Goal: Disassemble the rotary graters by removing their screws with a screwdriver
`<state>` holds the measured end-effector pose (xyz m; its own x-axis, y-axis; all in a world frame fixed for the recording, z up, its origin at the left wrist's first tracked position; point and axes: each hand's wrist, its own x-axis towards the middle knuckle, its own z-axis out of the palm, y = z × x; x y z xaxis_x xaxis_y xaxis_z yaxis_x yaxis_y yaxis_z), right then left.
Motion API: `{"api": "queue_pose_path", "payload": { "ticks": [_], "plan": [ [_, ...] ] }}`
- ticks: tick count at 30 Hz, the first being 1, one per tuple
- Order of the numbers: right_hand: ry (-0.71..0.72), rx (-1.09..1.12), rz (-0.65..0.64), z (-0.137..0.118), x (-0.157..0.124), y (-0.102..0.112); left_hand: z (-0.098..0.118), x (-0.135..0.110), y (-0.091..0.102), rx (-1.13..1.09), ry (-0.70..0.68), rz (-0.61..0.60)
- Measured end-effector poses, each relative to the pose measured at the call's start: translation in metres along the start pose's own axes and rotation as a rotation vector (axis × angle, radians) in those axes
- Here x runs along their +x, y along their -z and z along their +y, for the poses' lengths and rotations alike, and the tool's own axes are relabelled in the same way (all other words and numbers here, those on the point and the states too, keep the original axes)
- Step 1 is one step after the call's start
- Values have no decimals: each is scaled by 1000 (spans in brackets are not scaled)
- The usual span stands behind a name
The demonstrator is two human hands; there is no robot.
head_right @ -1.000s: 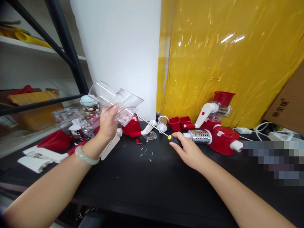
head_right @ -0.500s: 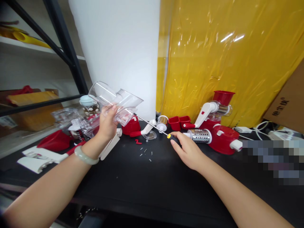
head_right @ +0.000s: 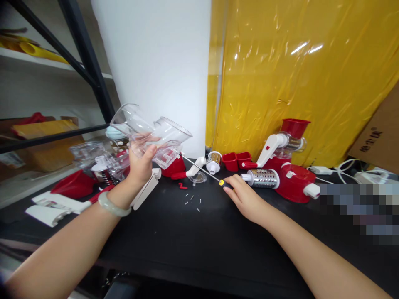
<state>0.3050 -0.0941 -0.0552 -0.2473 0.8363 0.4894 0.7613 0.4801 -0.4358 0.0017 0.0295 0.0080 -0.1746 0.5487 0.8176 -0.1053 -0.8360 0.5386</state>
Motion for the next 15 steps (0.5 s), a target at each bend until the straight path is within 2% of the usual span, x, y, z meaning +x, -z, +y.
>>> {"api": "queue_pose_path", "payload": {
  "ticks": [6,11,15],
  "plan": [
    [-72,18,-17,1,0,-1,3,-1,0,-20,-13,-1],
    [-65,-26,52,1,0,1,0,-4,1,-32,-35,-37],
    [-80,-19,60,-3,-1,0,-2,-3,2,-24,-43,-27]
  ]
}}
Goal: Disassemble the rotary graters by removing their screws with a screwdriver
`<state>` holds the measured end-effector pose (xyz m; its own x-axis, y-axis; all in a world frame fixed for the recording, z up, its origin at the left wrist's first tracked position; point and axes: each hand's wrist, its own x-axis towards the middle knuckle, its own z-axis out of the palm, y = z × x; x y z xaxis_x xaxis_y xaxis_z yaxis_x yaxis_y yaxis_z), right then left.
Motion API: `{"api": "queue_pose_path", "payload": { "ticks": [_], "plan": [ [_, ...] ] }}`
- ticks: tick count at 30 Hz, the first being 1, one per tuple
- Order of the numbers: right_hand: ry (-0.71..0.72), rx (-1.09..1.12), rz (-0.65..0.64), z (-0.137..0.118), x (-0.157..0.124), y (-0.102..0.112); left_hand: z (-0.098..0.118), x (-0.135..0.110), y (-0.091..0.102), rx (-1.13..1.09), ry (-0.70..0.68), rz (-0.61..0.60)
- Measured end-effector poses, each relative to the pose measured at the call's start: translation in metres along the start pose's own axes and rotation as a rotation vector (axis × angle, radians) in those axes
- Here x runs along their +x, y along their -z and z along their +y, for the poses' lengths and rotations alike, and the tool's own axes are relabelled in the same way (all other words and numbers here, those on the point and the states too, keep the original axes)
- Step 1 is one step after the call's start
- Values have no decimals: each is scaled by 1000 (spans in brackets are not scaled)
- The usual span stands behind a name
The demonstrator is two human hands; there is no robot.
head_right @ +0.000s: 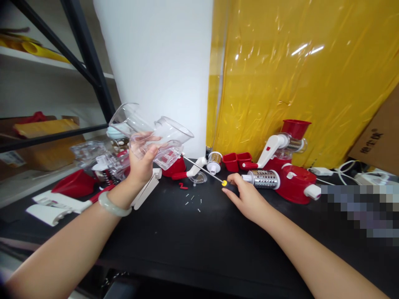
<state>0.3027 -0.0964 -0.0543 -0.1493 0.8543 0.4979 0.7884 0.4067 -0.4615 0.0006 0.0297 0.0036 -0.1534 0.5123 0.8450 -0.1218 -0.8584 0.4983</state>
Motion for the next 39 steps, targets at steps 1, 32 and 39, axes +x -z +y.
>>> {"api": "queue_pose_path", "payload": {
  "ticks": [1,32,39],
  "plan": [
    [-12,5,-10,-2,-1,0,0,1,0,-1,4,0],
    [47,-123,9,0,-3,2,2,5,2,-12,-32,10],
    [174,-171,25,15,0,-7,0,6,4,21,-82,22]
  ]
}}
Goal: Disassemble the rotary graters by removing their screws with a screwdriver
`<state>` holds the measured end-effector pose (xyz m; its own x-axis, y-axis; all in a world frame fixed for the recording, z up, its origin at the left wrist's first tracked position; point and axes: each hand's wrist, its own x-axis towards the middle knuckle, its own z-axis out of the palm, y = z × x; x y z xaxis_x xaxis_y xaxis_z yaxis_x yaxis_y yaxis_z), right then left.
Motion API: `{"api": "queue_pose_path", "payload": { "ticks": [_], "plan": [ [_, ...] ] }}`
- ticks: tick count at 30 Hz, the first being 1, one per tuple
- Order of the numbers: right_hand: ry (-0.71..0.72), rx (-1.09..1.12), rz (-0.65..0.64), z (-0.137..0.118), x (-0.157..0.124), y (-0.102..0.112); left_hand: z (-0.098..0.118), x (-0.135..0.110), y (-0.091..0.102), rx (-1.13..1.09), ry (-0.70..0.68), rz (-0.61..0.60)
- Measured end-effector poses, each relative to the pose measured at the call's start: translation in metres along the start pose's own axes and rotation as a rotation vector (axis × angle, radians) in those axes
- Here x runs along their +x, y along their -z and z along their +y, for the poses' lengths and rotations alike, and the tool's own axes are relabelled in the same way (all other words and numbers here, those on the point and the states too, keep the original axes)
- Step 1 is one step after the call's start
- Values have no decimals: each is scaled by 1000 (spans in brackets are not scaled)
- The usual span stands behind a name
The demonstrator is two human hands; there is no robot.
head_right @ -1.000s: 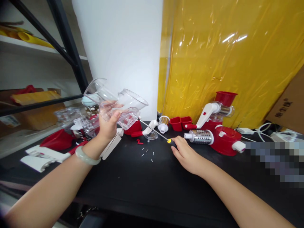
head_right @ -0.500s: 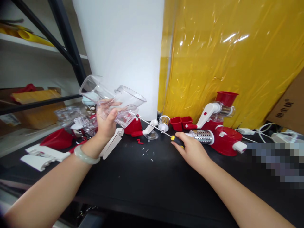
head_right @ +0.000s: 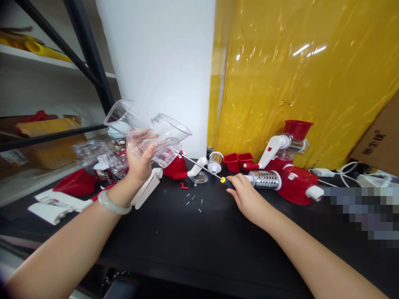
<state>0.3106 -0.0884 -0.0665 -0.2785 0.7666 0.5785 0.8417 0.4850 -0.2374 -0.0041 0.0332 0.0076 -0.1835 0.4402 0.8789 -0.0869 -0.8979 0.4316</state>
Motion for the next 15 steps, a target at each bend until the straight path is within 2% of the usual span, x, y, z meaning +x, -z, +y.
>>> {"api": "queue_pose_path", "payload": {
  "ticks": [10,15],
  "plan": [
    [-28,-24,134,4,3,4,0,0,-1,-66,25,-27],
    [-155,40,48,-3,1,7,2,-1,-1,-33,8,-29]
  ]
}}
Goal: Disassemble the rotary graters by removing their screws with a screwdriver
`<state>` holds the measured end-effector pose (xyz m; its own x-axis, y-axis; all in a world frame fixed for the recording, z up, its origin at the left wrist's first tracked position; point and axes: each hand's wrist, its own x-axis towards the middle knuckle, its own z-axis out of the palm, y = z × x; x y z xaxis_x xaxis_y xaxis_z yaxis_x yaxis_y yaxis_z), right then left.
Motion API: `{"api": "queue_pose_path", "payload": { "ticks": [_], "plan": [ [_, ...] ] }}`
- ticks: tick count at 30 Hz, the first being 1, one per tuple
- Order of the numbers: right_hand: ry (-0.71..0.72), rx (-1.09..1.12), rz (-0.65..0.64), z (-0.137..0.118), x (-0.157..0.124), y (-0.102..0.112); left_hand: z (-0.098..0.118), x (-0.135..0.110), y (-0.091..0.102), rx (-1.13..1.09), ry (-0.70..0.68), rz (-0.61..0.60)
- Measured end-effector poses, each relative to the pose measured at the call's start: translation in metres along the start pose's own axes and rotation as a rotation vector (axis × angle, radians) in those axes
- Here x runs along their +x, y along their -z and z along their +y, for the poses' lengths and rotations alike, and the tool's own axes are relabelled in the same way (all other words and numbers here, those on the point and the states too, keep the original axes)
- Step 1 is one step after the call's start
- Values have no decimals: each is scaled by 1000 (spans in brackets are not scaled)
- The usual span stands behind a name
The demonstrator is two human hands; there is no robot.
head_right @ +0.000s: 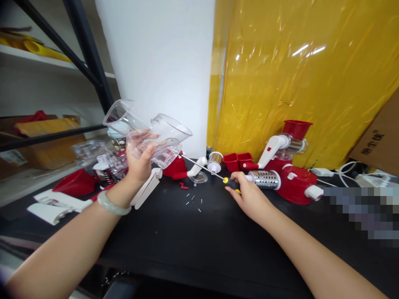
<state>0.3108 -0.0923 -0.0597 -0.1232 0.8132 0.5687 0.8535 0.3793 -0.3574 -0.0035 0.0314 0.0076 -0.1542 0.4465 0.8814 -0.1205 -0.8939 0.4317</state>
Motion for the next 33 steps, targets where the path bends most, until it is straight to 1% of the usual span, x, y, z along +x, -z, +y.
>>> {"api": "queue_pose_path", "payload": {
  "ticks": [3,5,7,10,14,17,20,24,27,29,31,33],
  "plan": [
    [-33,9,-60,-6,-2,2,0,0,0,1,9,4],
    [5,5,-95,-9,-3,1,0,2,-1,-11,8,17],
    [70,7,-102,-8,-3,0,0,3,-1,-12,-2,40],
    [138,0,-64,-4,-2,-4,1,3,-2,-1,-18,55],
    [178,-39,18,4,2,-5,0,1,-1,-11,13,19],
    [199,-52,83,6,4,-3,-1,1,0,-5,20,28],
    [181,-53,110,5,4,-2,-1,3,0,-20,28,46],
    [109,-47,114,-1,0,0,0,6,0,-53,34,85],
    [13,-16,68,-8,-3,2,0,7,0,-66,27,97],
    [-53,17,39,-13,-5,4,-1,7,0,-38,16,97],
    [-51,29,18,-17,-5,6,-1,8,1,12,1,105],
    [7,23,-19,-20,-5,8,-2,9,1,38,-7,117]
  ]
}}
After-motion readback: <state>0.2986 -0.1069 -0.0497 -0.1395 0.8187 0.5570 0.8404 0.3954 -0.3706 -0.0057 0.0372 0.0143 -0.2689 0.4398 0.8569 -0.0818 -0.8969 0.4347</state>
